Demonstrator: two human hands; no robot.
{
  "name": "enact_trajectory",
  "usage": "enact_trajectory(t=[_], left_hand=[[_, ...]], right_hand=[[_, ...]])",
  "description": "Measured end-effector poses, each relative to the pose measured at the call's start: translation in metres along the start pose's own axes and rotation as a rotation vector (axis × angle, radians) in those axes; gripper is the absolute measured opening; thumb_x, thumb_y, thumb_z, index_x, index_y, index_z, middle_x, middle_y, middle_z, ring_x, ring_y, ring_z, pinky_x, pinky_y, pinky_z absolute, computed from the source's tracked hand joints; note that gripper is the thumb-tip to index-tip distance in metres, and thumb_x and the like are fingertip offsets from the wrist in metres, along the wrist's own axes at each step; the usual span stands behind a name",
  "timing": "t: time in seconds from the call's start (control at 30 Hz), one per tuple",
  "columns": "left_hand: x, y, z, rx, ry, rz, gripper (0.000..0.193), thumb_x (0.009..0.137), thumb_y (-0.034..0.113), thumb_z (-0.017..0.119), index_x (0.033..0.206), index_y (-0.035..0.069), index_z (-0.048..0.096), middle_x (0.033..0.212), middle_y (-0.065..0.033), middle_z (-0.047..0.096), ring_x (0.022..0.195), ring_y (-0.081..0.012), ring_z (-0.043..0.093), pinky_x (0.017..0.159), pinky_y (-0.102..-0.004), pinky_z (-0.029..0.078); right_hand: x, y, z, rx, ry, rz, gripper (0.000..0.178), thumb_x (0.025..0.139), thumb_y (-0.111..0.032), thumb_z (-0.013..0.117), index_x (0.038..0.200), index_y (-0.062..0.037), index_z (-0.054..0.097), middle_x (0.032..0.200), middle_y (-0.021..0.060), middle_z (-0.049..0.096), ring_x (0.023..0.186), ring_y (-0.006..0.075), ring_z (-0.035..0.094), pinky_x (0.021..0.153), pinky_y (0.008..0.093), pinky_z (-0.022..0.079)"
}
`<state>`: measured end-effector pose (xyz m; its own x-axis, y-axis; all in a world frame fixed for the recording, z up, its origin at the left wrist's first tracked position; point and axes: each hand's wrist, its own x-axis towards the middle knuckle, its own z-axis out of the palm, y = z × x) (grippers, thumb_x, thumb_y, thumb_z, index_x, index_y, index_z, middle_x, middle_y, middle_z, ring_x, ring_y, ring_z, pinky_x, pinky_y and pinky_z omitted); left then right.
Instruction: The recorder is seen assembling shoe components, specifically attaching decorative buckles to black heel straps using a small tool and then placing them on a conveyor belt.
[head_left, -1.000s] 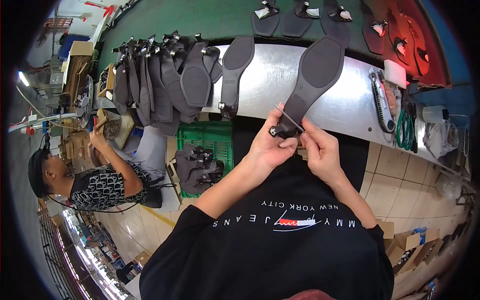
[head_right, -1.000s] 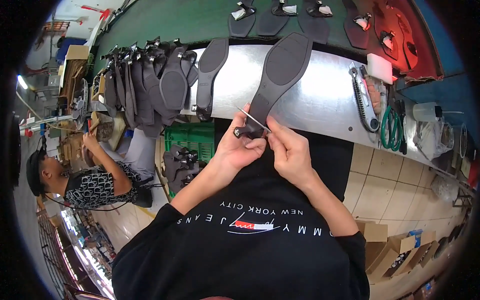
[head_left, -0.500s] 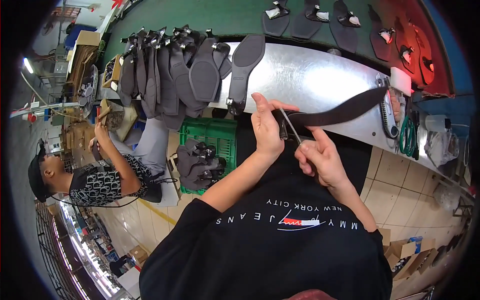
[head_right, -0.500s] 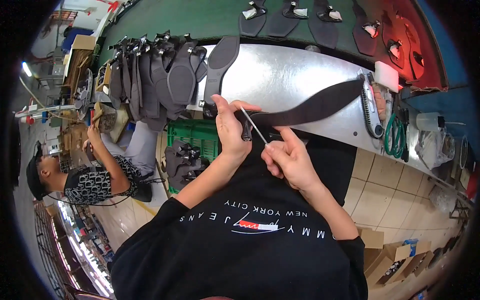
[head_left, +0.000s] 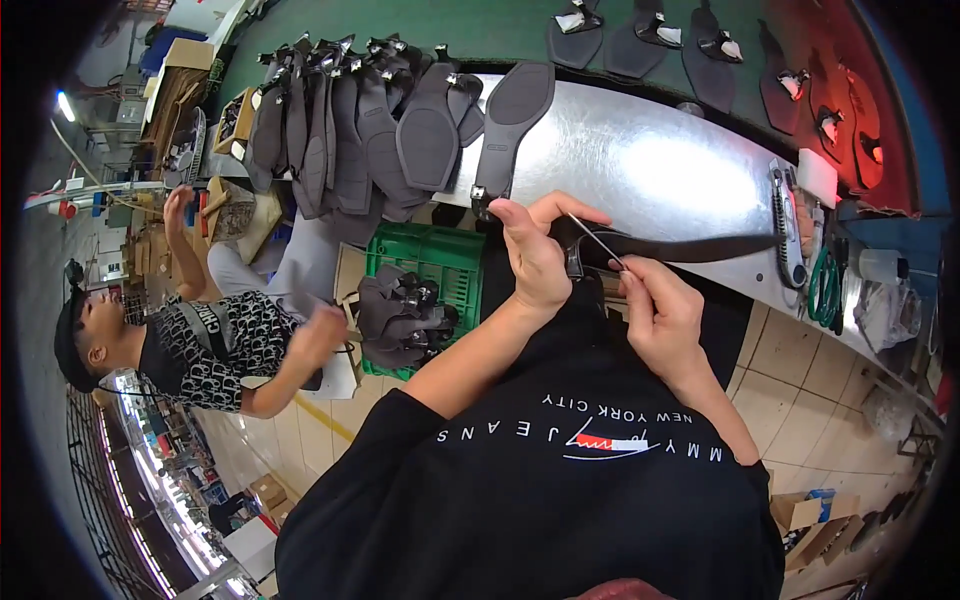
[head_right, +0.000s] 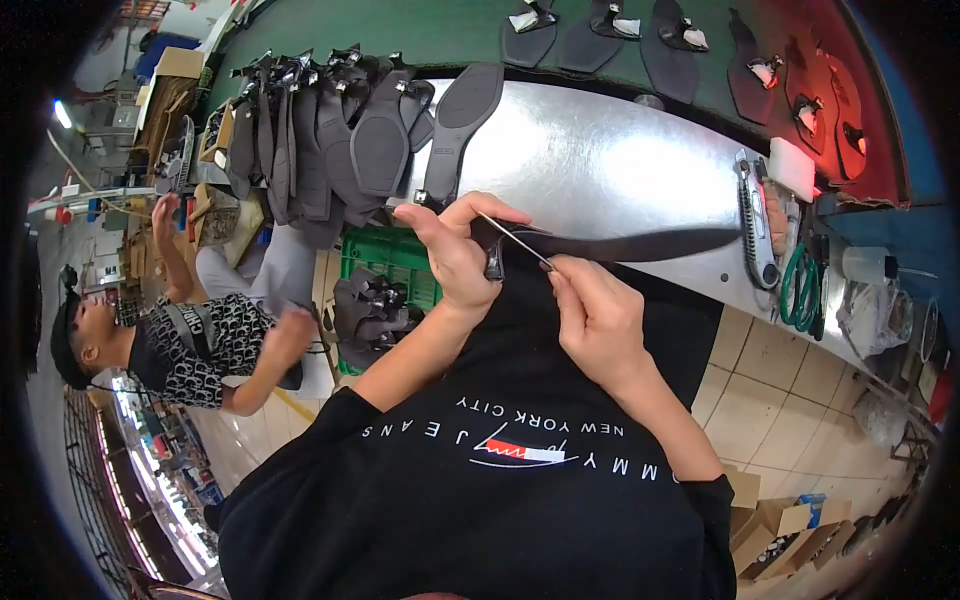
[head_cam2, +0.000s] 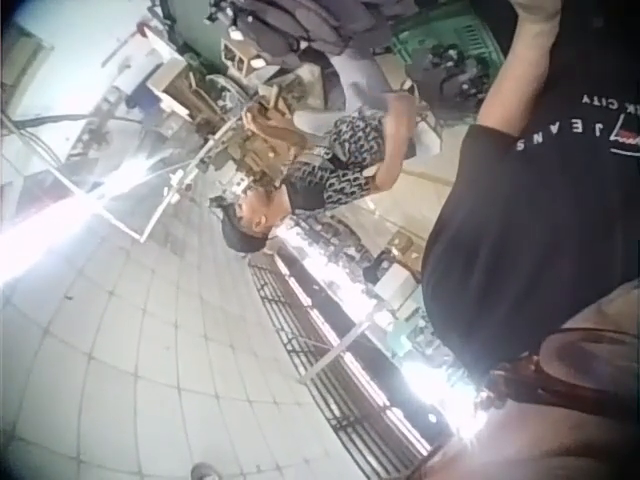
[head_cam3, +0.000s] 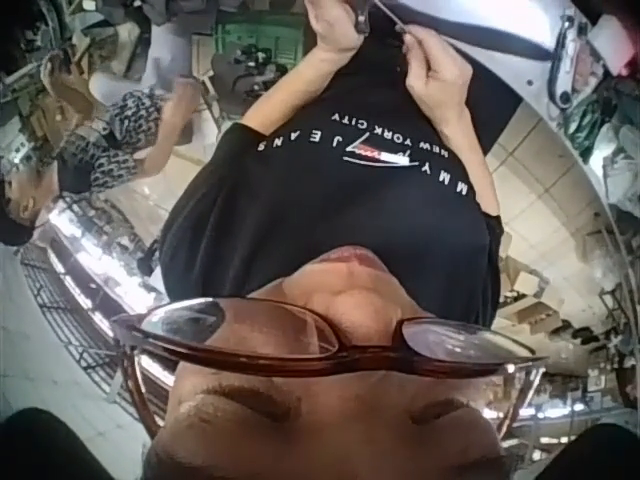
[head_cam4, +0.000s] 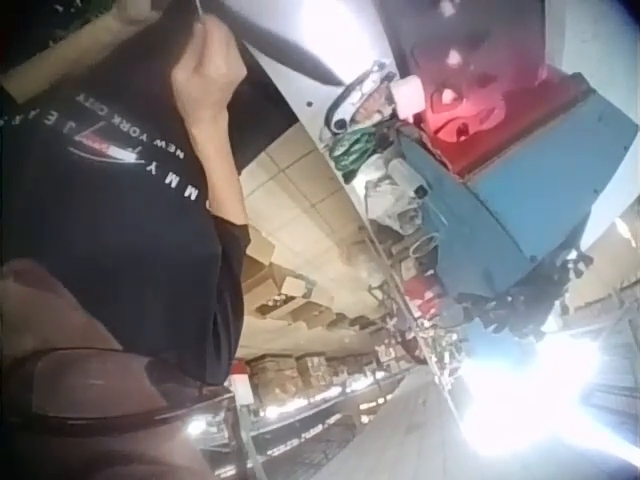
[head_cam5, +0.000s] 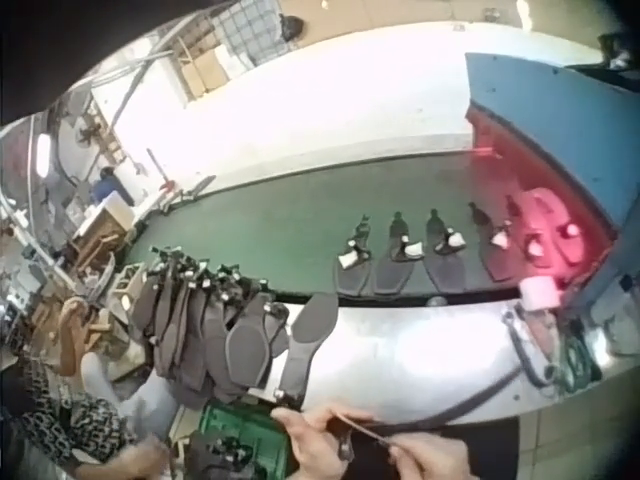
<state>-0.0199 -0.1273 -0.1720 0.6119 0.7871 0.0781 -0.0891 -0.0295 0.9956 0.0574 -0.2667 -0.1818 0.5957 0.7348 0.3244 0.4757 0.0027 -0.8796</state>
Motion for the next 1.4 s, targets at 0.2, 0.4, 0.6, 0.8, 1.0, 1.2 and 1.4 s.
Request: enact_trajectory(t=[0.2,0.4,0.6,0.8,1.0,1.2,1.4], left_hand=[[0.005,0.01,-0.002,-0.035,-0.036,-0.102,0.106,0.083,0.079,-0.003,0.072,-0.002,0.064,0.071,-0.0089,0.065,0.066,-0.0142,0.057,0.071,-0.0239,0.046],[0.013,0.007,0.001,-0.756,0.08,-0.606,0.069,0.084,0.074,0.036,0.067,0.01,0.056,0.067,-0.0039,0.061,0.063,-0.014,0.056,0.056,-0.0259,0.043],[0.004,-0.016,0.007,-1.152,-0.037,-0.817,0.047,0.082,0.062,0.061,0.08,0.015,0.059,0.074,-0.0003,0.06,0.07,-0.0187,0.055,0.077,-0.0358,0.044],[0.012,0.006,0.026,-0.884,0.198,-0.835,0.057,0.086,0.068,0.048,0.066,0.015,0.037,0.064,0.0017,0.035,0.06,-0.0164,0.041,0.067,-0.0331,0.041],[0.016,-0.026,0.015,-0.817,0.031,-0.648,0.066,0.084,0.075,0.042,0.066,0.011,0.047,0.058,-0.0021,0.045,0.054,-0.0186,0.049,0.057,-0.0309,0.045],[0.021,-0.022,0.018,-0.691,0.15,-0.731,0.063,0.086,0.073,0.042,0.075,0.011,0.051,0.06,-0.0025,0.049,0.052,-0.0185,0.052,0.053,-0.0313,0.045],[0.049,-0.007,0.001,-0.63,0.147,-0.634,0.065,0.088,0.071,0.039,0.075,0.009,0.055,0.064,-0.0032,0.055,0.062,-0.0198,0.058,0.058,-0.033,0.047]], right_hand=[[0.001,-0.009,-0.004,0.08,-0.159,0.045,0.008,0.084,0.004,0.058,0.091,0.0016,0.062,0.074,0.0119,0.063,0.061,0.0224,0.062,0.056,0.0294,0.048],[-0.009,-0.013,-0.004,0.113,-0.179,-0.053,0.011,0.08,0.004,0.062,0.09,-0.0007,0.063,0.078,0.0133,0.063,0.063,0.0263,0.062,0.055,0.0323,0.049],[0.002,-0.007,-0.007,-0.071,0.028,-0.033,0.006,0.083,0.002,0.063,0.089,-0.0005,0.061,0.078,0.0132,0.063,0.061,0.0271,0.061,0.054,0.033,0.048],[-0.002,-0.008,-0.001,-0.121,0.044,-0.013,0.007,0.084,0.0,0.063,0.089,-0.0018,0.06,0.078,0.0132,0.061,0.062,0.0305,0.06,0.055,0.0348,0.047],[-0.007,-0.008,0.006,-0.15,-0.053,0.039,0.008,0.085,0.0,0.06,0.088,-0.0027,0.053,0.073,0.0139,0.057,0.062,0.0335,0.059,0.053,0.0389,0.045],[-0.012,-0.01,0.008,-0.106,-0.103,0.012,0.008,0.084,-0.002,0.061,0.087,-0.0042,0.054,0.072,0.0119,0.057,0.062,0.0321,0.059,0.053,0.0393,0.046],[-0.009,-0.013,0.006,-0.03,-0.107,-0.014,0.004,0.085,-0.003,0.061,0.087,-0.0034,0.058,0.073,0.0114,0.059,0.061,0.0288,0.061,0.054,0.0359,0.048]])
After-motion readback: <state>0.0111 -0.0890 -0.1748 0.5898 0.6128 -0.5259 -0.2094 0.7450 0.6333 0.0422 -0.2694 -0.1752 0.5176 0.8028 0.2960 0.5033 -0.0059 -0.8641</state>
